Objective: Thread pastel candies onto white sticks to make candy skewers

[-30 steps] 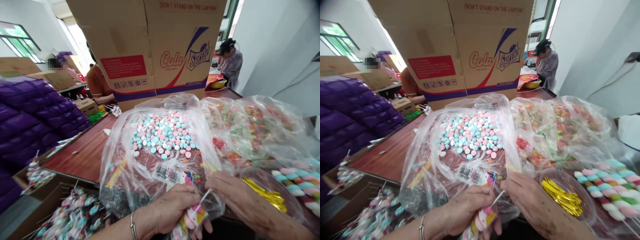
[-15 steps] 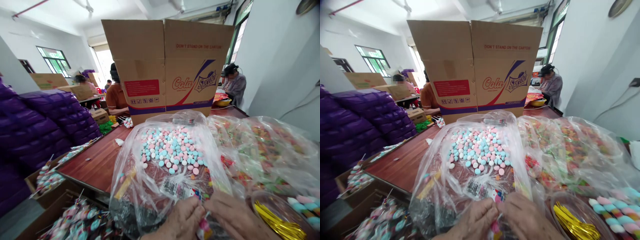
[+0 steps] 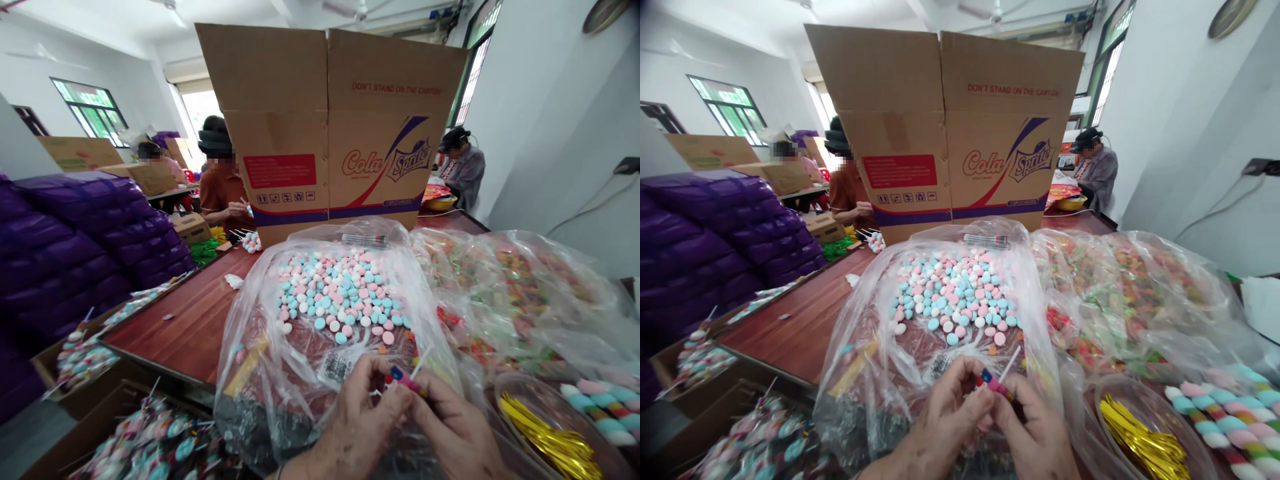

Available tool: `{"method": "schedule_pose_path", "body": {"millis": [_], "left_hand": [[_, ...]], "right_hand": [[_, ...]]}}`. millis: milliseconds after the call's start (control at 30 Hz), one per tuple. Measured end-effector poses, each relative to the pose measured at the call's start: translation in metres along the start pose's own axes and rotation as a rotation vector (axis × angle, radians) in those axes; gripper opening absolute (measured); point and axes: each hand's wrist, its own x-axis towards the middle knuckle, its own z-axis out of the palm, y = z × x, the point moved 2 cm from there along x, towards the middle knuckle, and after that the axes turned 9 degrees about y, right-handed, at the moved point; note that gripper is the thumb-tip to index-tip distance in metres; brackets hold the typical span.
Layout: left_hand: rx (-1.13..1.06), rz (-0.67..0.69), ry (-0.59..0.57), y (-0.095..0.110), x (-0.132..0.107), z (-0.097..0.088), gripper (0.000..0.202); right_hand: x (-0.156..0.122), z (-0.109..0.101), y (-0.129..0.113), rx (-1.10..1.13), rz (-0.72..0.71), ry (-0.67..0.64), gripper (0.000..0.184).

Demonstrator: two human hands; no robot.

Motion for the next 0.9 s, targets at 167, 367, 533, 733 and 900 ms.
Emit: {"method": "schedule_pose_path", "body": {"millis": [167,367,533,733,900], "left_hand": [[-0.136,-0.129,-0.086,-0.012,0.004,-0.006,0.028],[-0.416,-0.251,-0.135,-0.016,0.008,-0.004,0.034],[-0.357,-0.497,-0.254,-0.025,0.010,-0.001,0.027],[-0.391,-0.611,-0.512,-0.028,0.011,-0.003,0.029],[-0.274,-0.566,-0.598,-0.024,0.010,-0.011,0.035]], "right_hand": [[0.003,-0.006,-0.005,-0.076,-0.174,-0.020,0.031],[0.006,-0.012,0.007,0.101,-0.069,-0.223,0.024],[0.008,-0.024,0.001,-0.089,-0.205,-0.363,0.025],[0.003,-0.029,-0.014,-0.353,-0.572,-0.279,0.022],[-0.006,-0.024,-0.012,-0.335,-0.480,-0.168,0.025]]}}
